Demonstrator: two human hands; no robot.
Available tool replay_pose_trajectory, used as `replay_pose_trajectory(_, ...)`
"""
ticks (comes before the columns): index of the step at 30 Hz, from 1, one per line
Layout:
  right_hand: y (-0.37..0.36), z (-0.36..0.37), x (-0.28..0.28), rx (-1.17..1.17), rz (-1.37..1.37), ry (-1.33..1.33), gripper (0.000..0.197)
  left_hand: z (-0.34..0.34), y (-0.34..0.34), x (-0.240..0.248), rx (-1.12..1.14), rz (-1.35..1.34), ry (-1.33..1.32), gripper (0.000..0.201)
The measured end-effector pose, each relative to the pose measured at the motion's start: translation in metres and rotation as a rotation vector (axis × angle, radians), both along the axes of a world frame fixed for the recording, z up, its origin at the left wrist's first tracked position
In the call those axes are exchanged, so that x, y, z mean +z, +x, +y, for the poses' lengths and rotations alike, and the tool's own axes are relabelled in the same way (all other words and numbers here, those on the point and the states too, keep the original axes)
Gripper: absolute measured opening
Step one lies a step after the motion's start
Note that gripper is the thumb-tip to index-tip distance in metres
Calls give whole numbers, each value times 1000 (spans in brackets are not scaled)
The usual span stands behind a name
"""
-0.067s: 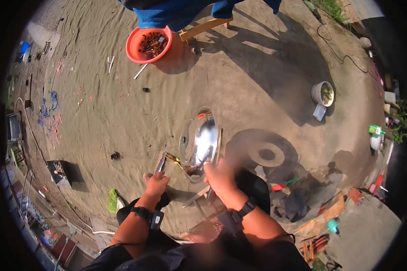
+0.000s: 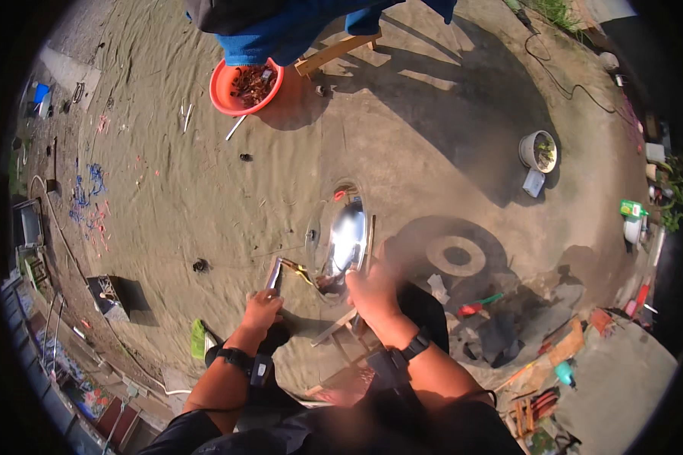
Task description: The person repairs a metal pot lid by using pliers and a screwdriver to tighten or adjust the handle assembly.
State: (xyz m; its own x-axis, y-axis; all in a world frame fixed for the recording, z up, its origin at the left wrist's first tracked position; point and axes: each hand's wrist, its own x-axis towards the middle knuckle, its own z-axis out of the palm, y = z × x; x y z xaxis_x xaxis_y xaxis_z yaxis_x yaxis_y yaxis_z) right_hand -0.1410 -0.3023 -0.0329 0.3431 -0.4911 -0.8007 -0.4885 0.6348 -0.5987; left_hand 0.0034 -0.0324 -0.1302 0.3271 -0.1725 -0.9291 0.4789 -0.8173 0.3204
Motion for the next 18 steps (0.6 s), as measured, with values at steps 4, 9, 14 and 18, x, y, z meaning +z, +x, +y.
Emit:
replay_pose_trajectory(4,-34,-78,94,-38,-53,-149,9,-60,47,138,-219,-74,119,55)
replay_pose_trajectory(9,-112,-182,229,-147,-18,-239,11,-134,68,274,-426,-52,134,51)
replay_pose_trajectory(14,-156,-276,326,-354,-46,-259,13,-248,72,344,-525,-92,-24,53)
replay_pose_trajectory(18,-148,-351,359,-448,-101,-304,18,-318,91,356,-762,-197,-48,53)
